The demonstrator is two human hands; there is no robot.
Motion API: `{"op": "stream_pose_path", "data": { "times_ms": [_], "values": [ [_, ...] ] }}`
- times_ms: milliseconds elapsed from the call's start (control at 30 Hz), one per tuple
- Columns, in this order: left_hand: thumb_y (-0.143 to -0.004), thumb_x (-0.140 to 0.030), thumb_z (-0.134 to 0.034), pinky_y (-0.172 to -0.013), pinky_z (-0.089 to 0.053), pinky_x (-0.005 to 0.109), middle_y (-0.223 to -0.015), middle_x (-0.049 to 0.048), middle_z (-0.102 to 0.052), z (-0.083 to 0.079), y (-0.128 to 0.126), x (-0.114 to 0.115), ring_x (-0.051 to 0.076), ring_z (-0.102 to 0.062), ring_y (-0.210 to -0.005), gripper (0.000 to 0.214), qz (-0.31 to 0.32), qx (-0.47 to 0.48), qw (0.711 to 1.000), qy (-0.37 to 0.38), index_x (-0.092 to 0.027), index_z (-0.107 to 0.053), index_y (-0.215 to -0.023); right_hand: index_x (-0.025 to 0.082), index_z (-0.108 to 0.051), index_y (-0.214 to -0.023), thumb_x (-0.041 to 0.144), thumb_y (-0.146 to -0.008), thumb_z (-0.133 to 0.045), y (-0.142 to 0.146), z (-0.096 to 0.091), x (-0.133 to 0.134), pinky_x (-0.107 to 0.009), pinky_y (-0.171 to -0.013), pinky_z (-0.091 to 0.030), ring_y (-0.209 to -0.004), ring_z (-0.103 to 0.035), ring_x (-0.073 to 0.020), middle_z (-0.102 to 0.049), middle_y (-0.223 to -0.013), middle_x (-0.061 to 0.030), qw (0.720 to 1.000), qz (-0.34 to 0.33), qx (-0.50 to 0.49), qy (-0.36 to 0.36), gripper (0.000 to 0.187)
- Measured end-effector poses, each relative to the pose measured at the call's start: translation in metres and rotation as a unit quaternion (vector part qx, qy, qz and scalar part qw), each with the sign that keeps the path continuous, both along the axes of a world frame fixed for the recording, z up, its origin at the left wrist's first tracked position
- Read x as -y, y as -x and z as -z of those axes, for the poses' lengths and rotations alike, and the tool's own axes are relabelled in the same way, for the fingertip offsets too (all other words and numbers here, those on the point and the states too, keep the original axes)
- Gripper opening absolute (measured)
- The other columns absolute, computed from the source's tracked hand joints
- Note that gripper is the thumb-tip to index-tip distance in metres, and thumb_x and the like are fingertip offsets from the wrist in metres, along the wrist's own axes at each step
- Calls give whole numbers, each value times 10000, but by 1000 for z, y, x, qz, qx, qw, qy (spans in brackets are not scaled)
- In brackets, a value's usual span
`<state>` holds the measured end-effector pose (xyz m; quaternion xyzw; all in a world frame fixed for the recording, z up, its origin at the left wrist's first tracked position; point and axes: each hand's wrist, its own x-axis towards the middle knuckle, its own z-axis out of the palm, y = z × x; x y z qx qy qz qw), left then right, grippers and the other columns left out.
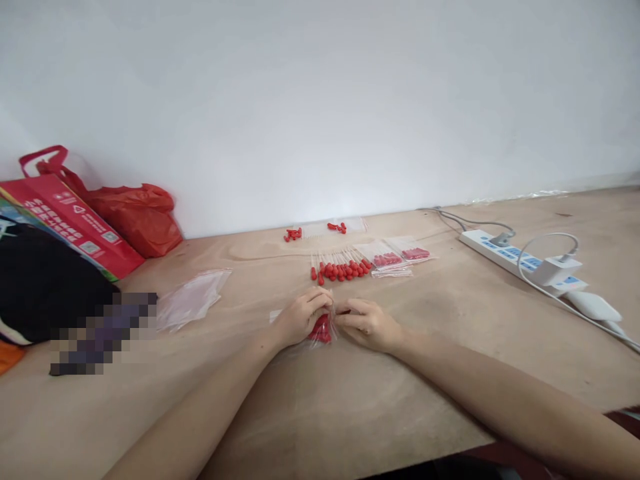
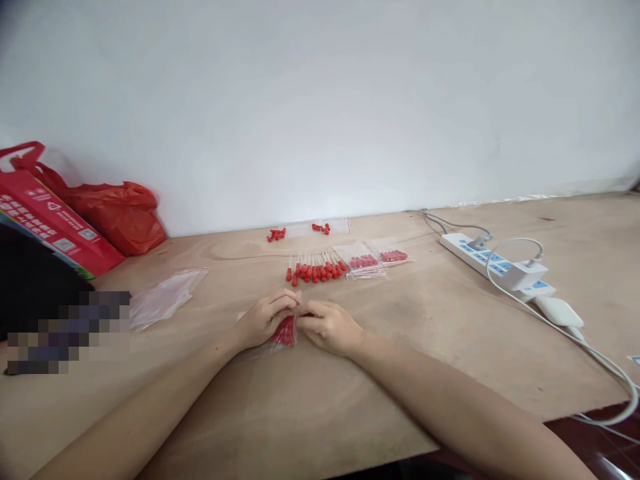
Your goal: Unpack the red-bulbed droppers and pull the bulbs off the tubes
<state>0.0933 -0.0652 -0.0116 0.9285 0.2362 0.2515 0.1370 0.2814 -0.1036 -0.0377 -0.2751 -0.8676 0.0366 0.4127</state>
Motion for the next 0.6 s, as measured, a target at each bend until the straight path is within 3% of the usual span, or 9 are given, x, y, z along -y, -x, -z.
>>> {"op": "stream_pose_path", "data": {
  "times_ms": [167,333,600],
  "values": [
    [-864,-169,-364,-829,-415,273,-1024,56,-550,-5,3,3,138,-505,-946,180,44,-11,999,-1,-183,-543,-877,196,-610,-790,158,-843,-350,-2,0,-4,-264,-628,-406,-686,-523,-126,-616,-840,-60,994,33,68,-84,268],
    [-856,-195,-402,-801,-420,282,-913,55,-594,-6,1,8,150,-503,-892,174,66,-14,996,-50,-172,-560,-788,173,-593,-701,153,-830,-370,-3,-1,-4,-261,-571,-345,-627,-482,-121,-603,-740,-50,983,41,101,-146,259],
    [-875,-156,-312,-802,-410,282,-893,66,-590,-5,-2,10,161,-483,-883,248,57,-64,988,-127,-161,-547,-796,165,-564,-686,142,-809,-381,-5,-3,-5,-269,-576,-339,-621,-461,-130,-595,-722,-51,976,45,120,-178,221]
  ]
}}
